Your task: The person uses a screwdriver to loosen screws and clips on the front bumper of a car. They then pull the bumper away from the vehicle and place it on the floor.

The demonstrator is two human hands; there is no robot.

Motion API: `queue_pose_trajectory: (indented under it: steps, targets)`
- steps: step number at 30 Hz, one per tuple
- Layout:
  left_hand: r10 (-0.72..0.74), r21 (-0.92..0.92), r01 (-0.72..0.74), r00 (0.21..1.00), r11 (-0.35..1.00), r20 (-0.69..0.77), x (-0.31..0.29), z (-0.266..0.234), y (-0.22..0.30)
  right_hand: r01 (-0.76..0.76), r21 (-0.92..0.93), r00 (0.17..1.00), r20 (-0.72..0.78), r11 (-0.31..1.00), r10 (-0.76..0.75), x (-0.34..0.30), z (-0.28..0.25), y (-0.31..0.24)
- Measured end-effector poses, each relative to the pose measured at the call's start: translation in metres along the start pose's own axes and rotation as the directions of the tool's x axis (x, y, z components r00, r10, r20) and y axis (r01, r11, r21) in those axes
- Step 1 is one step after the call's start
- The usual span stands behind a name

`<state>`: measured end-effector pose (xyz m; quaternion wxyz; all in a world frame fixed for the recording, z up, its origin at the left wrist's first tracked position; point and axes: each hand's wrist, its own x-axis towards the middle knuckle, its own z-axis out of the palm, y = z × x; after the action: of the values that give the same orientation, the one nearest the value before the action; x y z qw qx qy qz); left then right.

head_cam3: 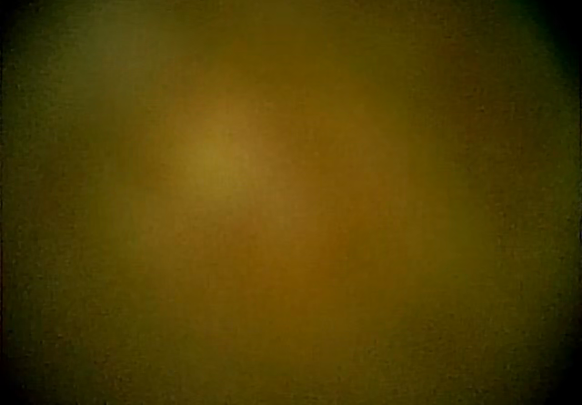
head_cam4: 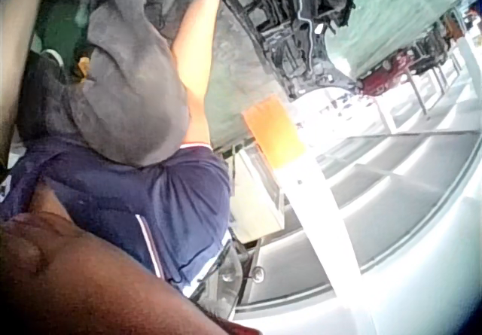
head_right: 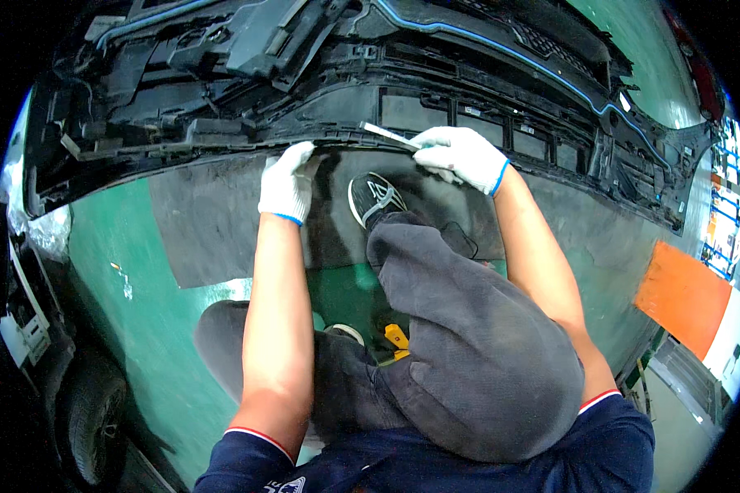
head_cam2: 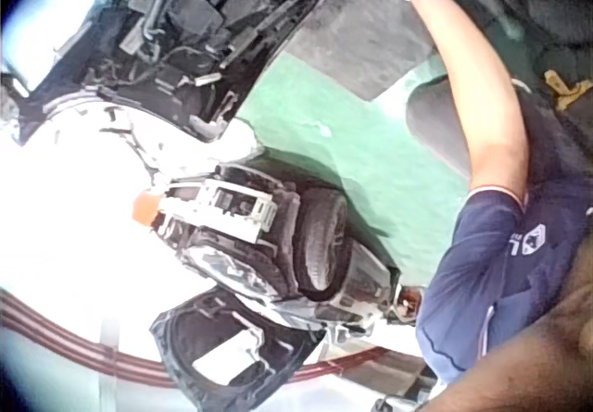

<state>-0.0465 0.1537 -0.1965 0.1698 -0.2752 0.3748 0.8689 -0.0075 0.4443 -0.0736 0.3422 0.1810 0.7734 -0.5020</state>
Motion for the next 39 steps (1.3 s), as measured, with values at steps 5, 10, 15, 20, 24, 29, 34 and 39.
queue_pose_trajectory:
  steps: [5, 10, 15, 20, 24, 29, 34, 39]
  targets:
    - [0.136, -0.016, -0.153, 0.921, 0.988, -0.365, 0.0, 0.03, 0.005, 0.128, -0.087, 0.961, -0.236, 0.988, -0.146, 0.037, 0.011, 0.031]
    - [0.287, 0.002, -0.325, 0.834, 0.946, -0.471, 0.011, 0.032, 0.009, 0.203, -0.275, 0.894, -0.341, 0.94, -0.293, 0.077, 0.04, 0.046]
    - [0.317, 0.0, -0.34, 0.877, 0.94, -0.362, 0.024, 0.011, 0.007, 0.153, -0.498, 0.876, -0.332, 0.854, -0.351, 0.099, 0.053, 0.038]
    - [0.302, -0.058, -0.344, 0.884, 0.937, -0.356, 0.029, 0.01, 0.01, 0.069, -0.563, 0.884, -0.348, 0.823, -0.313, 0.108, 0.056, 0.034]
    - [0.265, -0.133, -0.35, 0.865, 0.927, -0.426, 0.023, 0.019, 0.018, -0.008, -0.611, 0.884, -0.374, 0.792, -0.279, 0.118, 0.059, 0.025]
    - [0.313, -0.097, -0.381, 0.86, 0.92, -0.403, 0.025, 0.016, 0.027, -0.016, -0.657, 0.972, -0.186, 0.754, -0.141, 0.122, 0.052, 0.007]
    - [0.373, -0.076, -0.439, 0.831, 0.895, -0.413, 0.038, 0.005, 0.018, -0.032, -0.685, 0.992, -0.111, 0.728, -0.06, 0.128, 0.044, -0.005]
    - [0.373, -0.046, -0.458, 0.776, 0.888, -0.509, 0.049, -0.005, 0.009, -0.09, -0.701, 0.986, -0.163, 0.708, -0.036, 0.136, 0.053, -0.001]
